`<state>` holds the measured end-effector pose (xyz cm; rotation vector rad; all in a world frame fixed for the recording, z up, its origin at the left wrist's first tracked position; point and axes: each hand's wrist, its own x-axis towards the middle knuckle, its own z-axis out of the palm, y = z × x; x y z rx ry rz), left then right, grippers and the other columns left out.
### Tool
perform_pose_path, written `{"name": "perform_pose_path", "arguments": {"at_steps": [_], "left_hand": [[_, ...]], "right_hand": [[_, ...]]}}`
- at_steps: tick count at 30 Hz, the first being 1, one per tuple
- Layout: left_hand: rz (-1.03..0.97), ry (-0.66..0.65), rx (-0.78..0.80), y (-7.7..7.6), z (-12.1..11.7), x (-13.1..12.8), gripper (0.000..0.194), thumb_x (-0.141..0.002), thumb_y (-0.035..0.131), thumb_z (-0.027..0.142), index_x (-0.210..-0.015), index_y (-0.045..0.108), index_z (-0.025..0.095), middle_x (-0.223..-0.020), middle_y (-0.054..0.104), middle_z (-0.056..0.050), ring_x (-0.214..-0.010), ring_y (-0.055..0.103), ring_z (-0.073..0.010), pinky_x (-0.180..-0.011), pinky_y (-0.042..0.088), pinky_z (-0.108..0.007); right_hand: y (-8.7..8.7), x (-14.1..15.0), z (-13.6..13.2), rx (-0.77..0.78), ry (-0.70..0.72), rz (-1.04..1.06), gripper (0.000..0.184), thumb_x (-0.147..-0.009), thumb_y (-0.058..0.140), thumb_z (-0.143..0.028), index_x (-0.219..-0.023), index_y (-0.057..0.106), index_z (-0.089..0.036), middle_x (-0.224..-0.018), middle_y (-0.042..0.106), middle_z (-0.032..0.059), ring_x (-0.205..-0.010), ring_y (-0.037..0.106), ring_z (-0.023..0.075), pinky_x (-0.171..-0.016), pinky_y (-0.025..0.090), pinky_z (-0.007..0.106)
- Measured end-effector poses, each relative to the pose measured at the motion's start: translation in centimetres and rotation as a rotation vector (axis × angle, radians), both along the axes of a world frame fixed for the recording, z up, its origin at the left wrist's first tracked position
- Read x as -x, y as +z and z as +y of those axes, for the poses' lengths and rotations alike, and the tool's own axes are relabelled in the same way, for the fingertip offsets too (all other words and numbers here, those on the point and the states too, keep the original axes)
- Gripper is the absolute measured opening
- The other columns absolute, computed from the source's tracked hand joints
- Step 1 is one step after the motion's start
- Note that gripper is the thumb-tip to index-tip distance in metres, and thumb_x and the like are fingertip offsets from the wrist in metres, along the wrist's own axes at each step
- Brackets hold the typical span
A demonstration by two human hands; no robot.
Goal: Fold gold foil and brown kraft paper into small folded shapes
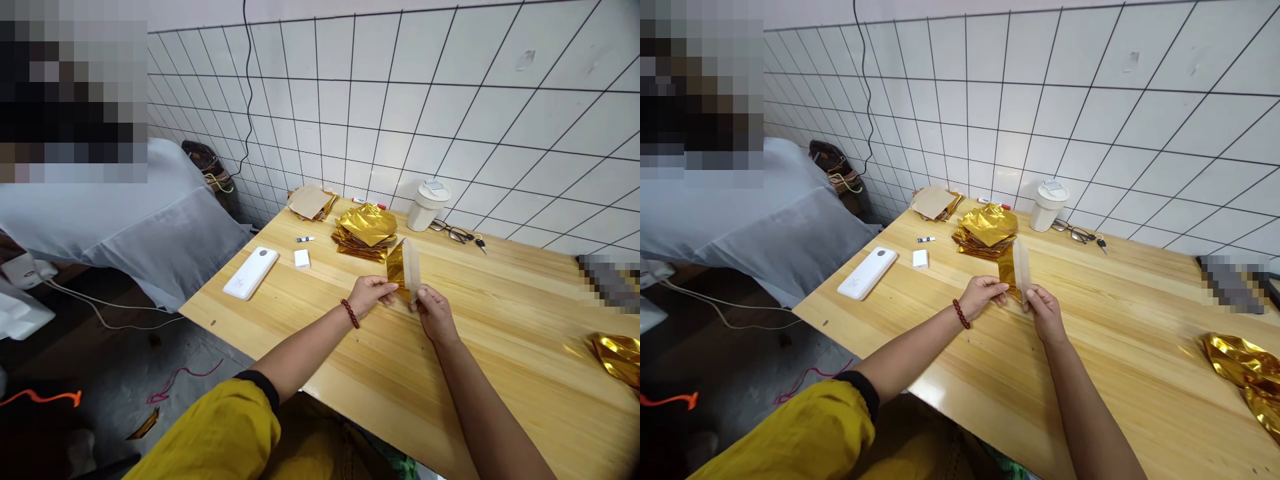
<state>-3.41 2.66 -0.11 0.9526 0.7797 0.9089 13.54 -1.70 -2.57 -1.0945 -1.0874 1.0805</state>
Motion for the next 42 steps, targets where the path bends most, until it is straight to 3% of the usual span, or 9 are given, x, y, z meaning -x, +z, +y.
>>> {"name": "perform_pose_path", "arguments": {"at_steps": [4, 8, 15, 18, 23, 26, 30, 36, 42], "left_hand": [[0.02, -0.044, -0.042, -0.4, 0.0, -0.2, 0.05, -0.052, 0.084, 0.054, -0.068, 0.067, 0.01, -0.057, 0.063, -0.002, -0.051, 0.056, -0.0089, -0.057, 0.044, -0.024], [0.044, -0.103, -0.079, -0.9, 0.0, -0.4, 0.053, -0.047, 0.086, 0.053, -0.072, 0.068, 0.01, -0.061, 0.064, -0.003, -0.054, 0.056, -0.0086, -0.057, 0.043, -0.024], [0.077, -0.09, -0.124, -1.2, 0.0, -0.3, 0.055, -0.047, 0.084, 0.059, -0.06, 0.06, 0.012, -0.053, 0.059, -0.001, -0.05, 0.052, -0.0086, -0.054, 0.041, -0.024], [-0.024, -0.098, -0.094, -0.7, 0.1, -0.2, 0.056, -0.047, 0.086, 0.056, -0.072, 0.065, 0.011, -0.064, 0.065, -0.003, -0.057, 0.056, -0.0096, -0.059, 0.044, -0.024], [-0.256, 0.009, 0.095, -0.1, 0.8, 0.3, 0.069, -0.059, 0.068, 0.076, -0.087, 0.067, 0.013, -0.074, 0.066, -0.005, -0.063, 0.059, -0.0118, -0.063, 0.049, -0.028], [-0.24, 0.086, 0.114, -0.3, 1.0, 0.3, 0.056, -0.054, 0.082, 0.06, -0.08, 0.067, 0.012, -0.074, 0.066, -0.004, -0.065, 0.059, -0.011, -0.064, 0.048, -0.026], [-0.231, 0.191, 0.129, -0.4, 1.0, 0.2, 0.043, -0.047, 0.089, 0.04, -0.069, 0.065, 0.012, -0.071, 0.066, -0.002, -0.065, 0.059, -0.0106, -0.062, 0.046, -0.024], [-0.173, 0.116, 0.08, -0.4, 0.7, 0.2, 0.038, -0.05, 0.086, 0.033, -0.073, 0.065, 0.011, -0.067, 0.065, -0.002, -0.056, 0.056, -0.0093, -0.057, 0.045, -0.025], [-0.127, 0.073, 0.059, -0.5, 0.6, 0.1, 0.045, -0.057, 0.082, 0.044, -0.083, 0.067, 0.01, -0.072, 0.066, -0.004, -0.054, 0.057, -0.0104, -0.054, 0.046, -0.027]], "right_hand": [[0.5, 0.5, -0.2, 0.026, 0.037, -0.025, 0.036, -0.066, 0.082, -0.042, -0.093, 0.069, -0.022, -0.081, 0.068, 0.0018, -0.068, 0.058, 0.0166, -0.066, 0.048, 0.03], [1.0, 0.9, -0.4, 0.054, 0.041, -0.035, 0.028, -0.066, 0.08, -0.044, -0.074, 0.068, -0.02, -0.064, 0.062, -0.0002, -0.059, 0.053, 0.0151, -0.059, 0.045, 0.029], [1.2, 0.8, -0.4, 0.082, 0.053, -0.045, 0.035, -0.06, 0.083, -0.047, -0.063, 0.064, -0.018, -0.049, 0.047, -0.0039, -0.047, 0.034, 0.0088, -0.044, 0.028, 0.024], [0.9, 0.5, -0.3, 0.091, 0.05, -0.02, 0.031, -0.06, 0.083, -0.044, -0.065, 0.066, -0.018, -0.051, 0.05, -0.0033, -0.046, 0.035, 0.0089, -0.044, 0.029, 0.024], [0.3, -0.2, -0.2, 0.109, 0.058, -0.007, 0.027, -0.058, 0.082, -0.04, -0.071, 0.069, -0.02, -0.059, 0.061, -0.0013, -0.051, 0.047, 0.0131, -0.049, 0.039, 0.028], [0.1, -0.4, -0.1, 0.116, 0.093, -0.015, 0.03, -0.058, 0.082, -0.039, -0.078, 0.072, -0.019, -0.068, 0.067, 0.0004, -0.058, 0.054, 0.0159, -0.055, 0.043, 0.029], [-0.1, -0.3, 0.0, 0.082, 0.06, 0.0, 0.023, -0.063, 0.08, -0.036, -0.075, 0.07, -0.019, -0.06, 0.06, -0.0016, -0.051, 0.045, 0.0112, -0.05, 0.037, 0.025], [-0.1, -0.1, 0.6, 0.009, -0.157, 0.155, 0.025, -0.067, 0.079, -0.037, -0.081, 0.068, -0.02, -0.072, 0.063, 0.0017, -0.053, 0.047, 0.0101, -0.046, 0.039, 0.023], [-0.1, -0.1, 0.5, 0.035, -0.149, 0.157, 0.027, -0.066, 0.08, -0.038, -0.082, 0.067, -0.02, -0.062, 0.059, -0.001, -0.046, 0.046, 0.0087, -0.042, 0.037, 0.022]]}}
